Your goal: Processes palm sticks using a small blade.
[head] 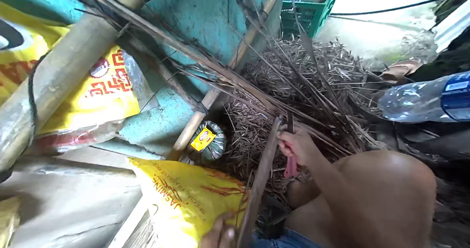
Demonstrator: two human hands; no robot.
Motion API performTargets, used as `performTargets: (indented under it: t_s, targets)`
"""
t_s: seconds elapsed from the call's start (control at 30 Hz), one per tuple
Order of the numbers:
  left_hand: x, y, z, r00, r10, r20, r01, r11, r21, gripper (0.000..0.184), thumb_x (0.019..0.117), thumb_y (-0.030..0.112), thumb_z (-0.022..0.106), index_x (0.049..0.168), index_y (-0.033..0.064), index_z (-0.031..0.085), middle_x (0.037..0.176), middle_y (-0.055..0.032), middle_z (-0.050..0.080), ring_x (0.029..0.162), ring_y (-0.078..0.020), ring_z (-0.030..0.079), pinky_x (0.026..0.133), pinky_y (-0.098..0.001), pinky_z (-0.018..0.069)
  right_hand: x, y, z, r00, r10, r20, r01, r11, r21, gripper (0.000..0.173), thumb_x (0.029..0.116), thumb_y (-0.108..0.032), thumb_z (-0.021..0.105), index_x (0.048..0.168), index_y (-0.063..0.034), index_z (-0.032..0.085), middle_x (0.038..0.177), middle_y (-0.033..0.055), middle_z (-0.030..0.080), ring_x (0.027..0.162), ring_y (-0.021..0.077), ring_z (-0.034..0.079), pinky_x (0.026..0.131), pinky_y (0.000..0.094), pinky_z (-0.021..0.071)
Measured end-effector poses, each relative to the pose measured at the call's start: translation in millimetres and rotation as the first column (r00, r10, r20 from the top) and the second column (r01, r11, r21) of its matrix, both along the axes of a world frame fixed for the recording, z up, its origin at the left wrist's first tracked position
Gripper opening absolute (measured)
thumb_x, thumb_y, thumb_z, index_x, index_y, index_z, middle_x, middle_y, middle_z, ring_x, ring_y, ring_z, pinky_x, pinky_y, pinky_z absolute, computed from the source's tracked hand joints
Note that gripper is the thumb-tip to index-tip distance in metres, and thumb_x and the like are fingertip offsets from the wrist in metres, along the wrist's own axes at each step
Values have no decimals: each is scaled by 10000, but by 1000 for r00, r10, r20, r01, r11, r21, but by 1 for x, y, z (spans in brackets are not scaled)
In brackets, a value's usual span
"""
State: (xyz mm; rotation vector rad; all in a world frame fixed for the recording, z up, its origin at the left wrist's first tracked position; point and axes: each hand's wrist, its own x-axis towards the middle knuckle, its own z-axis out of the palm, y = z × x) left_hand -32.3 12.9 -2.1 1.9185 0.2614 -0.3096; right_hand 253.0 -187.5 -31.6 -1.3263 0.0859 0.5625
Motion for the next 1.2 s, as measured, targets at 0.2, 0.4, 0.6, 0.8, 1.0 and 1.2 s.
performTargets:
  t_s: [0.2,0.4,0.6,0.8,1.0,1.2]
  targets:
    - [108,-19,-9,923,258,-286,-369,803,-467,431,1141,270,257,1242,8,584,917,-88,735,732,-146,707,651,-281,599,-46,26,6,932,289,219,-294,956,-9,107,956,-8,543,947,-82,620,583,-85,565,454,2,489,439,160,403]
    - [129,-29,-19,897,367,-245,-441,729,-524,322,1118,177,391,993,29,648,710,-13,636,579,-71,607,563,-224,543,-47,19,1,900,361,244,-342,932,-119,93,985,-46,534,1019,-75,615,624,-103,543,492,-18,477,471,147,397]
    - [124,-28,-30,899,421,-122,-430,791,-436,289,1100,144,434,900,63,627,694,41,579,599,-22,553,591,-189,492,-49,28,-5,875,415,249,-402,910,-105,90,1011,-101,532,1071,-66,590,656,-99,536,520,-18,481,496,142,404]
    - [121,-14,-41,889,414,-194,-454,752,-477,323,1116,196,397,911,68,611,587,49,472,444,-26,403,424,-181,364,-52,21,-18,444,735,513,-483,678,-554,590,1078,-507,325,1006,-27,662,711,45,569,645,151,567,613,378,488]
    - [113,-15,-47,900,373,-226,-435,729,-529,329,1117,189,352,895,97,576,551,67,424,413,-22,366,396,-176,340,-64,28,-35,193,709,678,-168,705,-689,471,1081,-398,400,855,-55,632,656,84,587,577,237,620,500,429,492]
    - [114,-20,-48,881,392,-264,-472,739,-480,323,1123,187,372,876,75,546,538,59,400,410,-35,363,404,-184,340,-56,30,-55,236,691,683,78,688,-722,455,1041,-392,439,844,-45,658,679,112,634,577,278,658,487,458,515]
